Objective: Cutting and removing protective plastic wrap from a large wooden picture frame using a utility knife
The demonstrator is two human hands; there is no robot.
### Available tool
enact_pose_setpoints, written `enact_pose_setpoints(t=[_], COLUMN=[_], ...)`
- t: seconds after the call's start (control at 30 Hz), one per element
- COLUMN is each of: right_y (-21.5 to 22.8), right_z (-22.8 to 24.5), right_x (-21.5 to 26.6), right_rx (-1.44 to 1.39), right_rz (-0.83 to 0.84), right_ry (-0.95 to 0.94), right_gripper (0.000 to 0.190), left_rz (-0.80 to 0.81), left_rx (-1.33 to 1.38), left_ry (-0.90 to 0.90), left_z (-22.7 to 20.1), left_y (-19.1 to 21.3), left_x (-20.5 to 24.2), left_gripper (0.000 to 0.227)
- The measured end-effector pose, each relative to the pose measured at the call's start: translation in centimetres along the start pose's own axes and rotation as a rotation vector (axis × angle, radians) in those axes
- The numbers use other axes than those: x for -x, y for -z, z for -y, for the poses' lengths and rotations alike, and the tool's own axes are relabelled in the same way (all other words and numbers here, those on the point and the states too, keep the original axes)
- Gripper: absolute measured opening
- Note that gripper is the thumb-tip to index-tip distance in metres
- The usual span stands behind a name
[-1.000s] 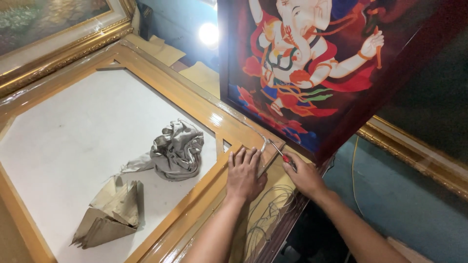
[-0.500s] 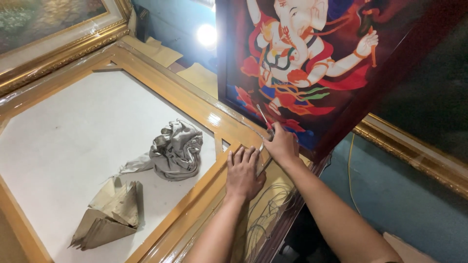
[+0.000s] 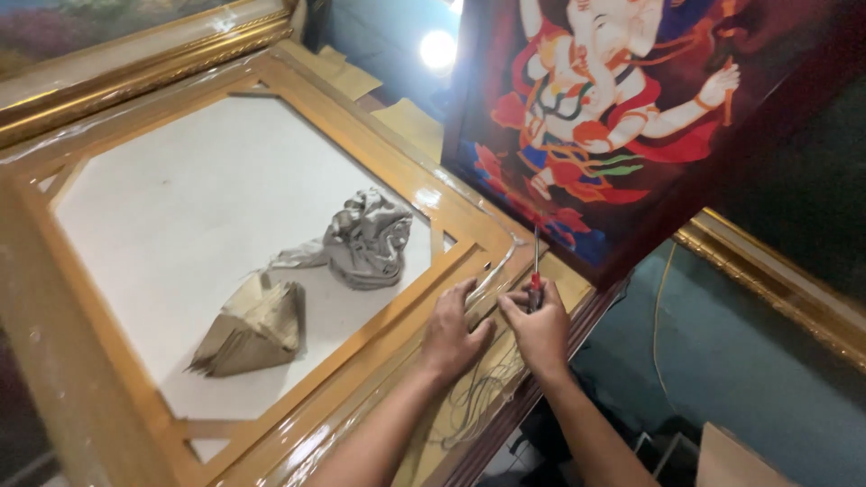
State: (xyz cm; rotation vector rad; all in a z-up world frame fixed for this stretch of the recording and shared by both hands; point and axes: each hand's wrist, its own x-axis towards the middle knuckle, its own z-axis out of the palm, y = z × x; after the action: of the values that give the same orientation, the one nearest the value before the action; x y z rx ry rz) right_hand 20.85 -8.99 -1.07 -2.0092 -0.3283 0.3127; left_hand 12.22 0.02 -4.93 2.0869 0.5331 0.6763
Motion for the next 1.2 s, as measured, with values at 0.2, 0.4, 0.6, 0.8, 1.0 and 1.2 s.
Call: enact_pose_setpoints(t=[0.2,0.4,0.6,0.8,1.0,1.2], right_y=[-2.5,-4.8,-6.9,-7.8,-8.2,-6.5], right_z=[-1.5,1.8,2.9,1.4,-1.6,-2.3], right_x=[10.7,19.8,25.2,29.4,30.7,28.7], right_rx=[-0.027,0.187,0.212,0.276,0.337,0.285], right_rz=[0.213,0.493,0.772,0.830,0.703,0.584], right_ry=[-0.039,0.022,0.081,0.235,0.246,0.013], right_gripper=[0.020,0.021,0.014,0.018,0.005,0.033], left_rz=[-0.073,-0.051,0.031,0.077,0.226,0.090], left_rx=[-0.168,-0.619,-0.633,-0.493,-0.512,-0.792], left_ry=[0.349,0.395,0.378,0.362,0.435,0.470], left_z=[-1.1,1.3,3.3,2.3,0.5,3.1], left_y=[9.9,16.9,20.2,21.6,22.6,20.2], left_x=[14.5,25.0,30.6,30.7,30.5,29.4], left_gripper=[0.045,0.051,0.059,0.043,0.050,0.033])
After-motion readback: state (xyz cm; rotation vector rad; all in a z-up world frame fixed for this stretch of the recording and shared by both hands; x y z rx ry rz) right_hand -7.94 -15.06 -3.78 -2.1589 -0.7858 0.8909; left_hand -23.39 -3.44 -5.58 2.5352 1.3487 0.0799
